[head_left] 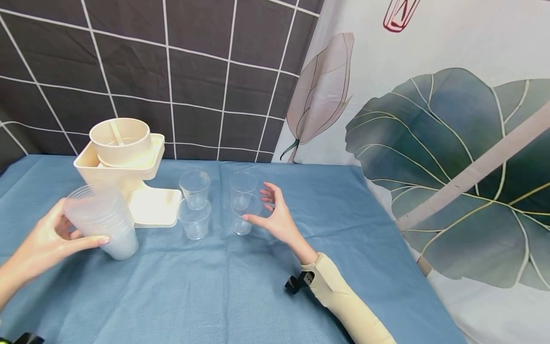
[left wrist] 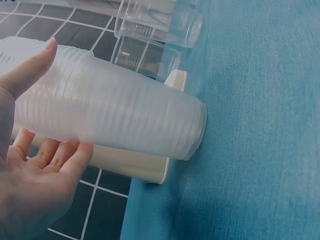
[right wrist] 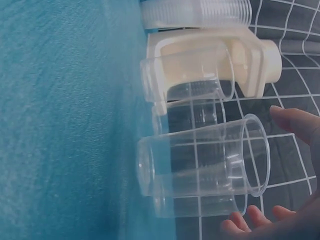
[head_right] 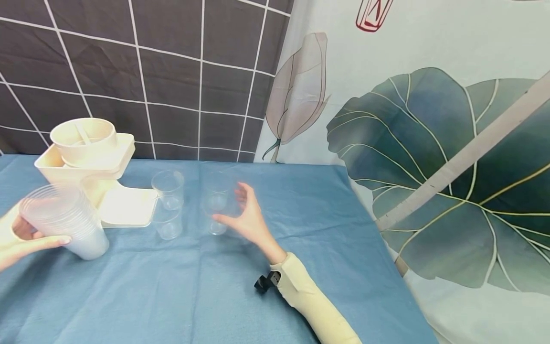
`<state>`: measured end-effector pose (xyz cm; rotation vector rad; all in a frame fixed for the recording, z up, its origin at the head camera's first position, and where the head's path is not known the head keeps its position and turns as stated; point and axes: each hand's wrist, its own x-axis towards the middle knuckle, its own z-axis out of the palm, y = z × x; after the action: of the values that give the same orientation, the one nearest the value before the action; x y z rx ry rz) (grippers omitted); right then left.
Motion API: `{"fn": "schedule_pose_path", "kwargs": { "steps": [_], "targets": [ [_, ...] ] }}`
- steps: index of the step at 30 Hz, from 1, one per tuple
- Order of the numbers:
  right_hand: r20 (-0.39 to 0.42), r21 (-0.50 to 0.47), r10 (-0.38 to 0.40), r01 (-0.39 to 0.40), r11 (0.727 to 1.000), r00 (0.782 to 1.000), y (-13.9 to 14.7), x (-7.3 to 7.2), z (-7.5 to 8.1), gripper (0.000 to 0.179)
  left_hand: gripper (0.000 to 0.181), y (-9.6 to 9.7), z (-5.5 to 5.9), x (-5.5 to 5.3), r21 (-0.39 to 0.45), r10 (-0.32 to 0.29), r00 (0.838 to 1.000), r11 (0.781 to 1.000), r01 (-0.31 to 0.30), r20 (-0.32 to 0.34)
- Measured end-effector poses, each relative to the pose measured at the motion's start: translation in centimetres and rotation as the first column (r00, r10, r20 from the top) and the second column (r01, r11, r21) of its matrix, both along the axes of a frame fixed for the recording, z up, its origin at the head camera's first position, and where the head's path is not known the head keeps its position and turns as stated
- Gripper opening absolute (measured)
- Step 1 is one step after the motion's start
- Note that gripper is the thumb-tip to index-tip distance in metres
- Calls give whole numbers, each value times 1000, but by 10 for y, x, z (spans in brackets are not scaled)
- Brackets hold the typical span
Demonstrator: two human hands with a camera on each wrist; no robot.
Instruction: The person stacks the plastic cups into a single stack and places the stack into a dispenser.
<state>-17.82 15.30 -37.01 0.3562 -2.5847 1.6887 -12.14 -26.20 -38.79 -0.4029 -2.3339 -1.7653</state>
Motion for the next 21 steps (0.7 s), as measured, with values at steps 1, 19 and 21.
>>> {"fn": "schedule_pose_path", "kwargs": {
  "steps": [1, 19, 21],
  "targets": [
    [10, 2, 3, -3, 1000, 1000, 0, 0, -1, 90, 78, 0, 0, 0, 7, -3, 1000, 1000, 3, 0],
    [150, -80, 77, -66, 995, 986, 0, -5, -10, 87, 79, 1, 2, 1, 35, -13, 1000, 999, 12, 9],
    [159, -94, 83, -68, 993, 984, -1, -6, -11, 85, 79, 1, 2, 1, 9, 0, 1000, 1000, 0, 7]
  ]
}}
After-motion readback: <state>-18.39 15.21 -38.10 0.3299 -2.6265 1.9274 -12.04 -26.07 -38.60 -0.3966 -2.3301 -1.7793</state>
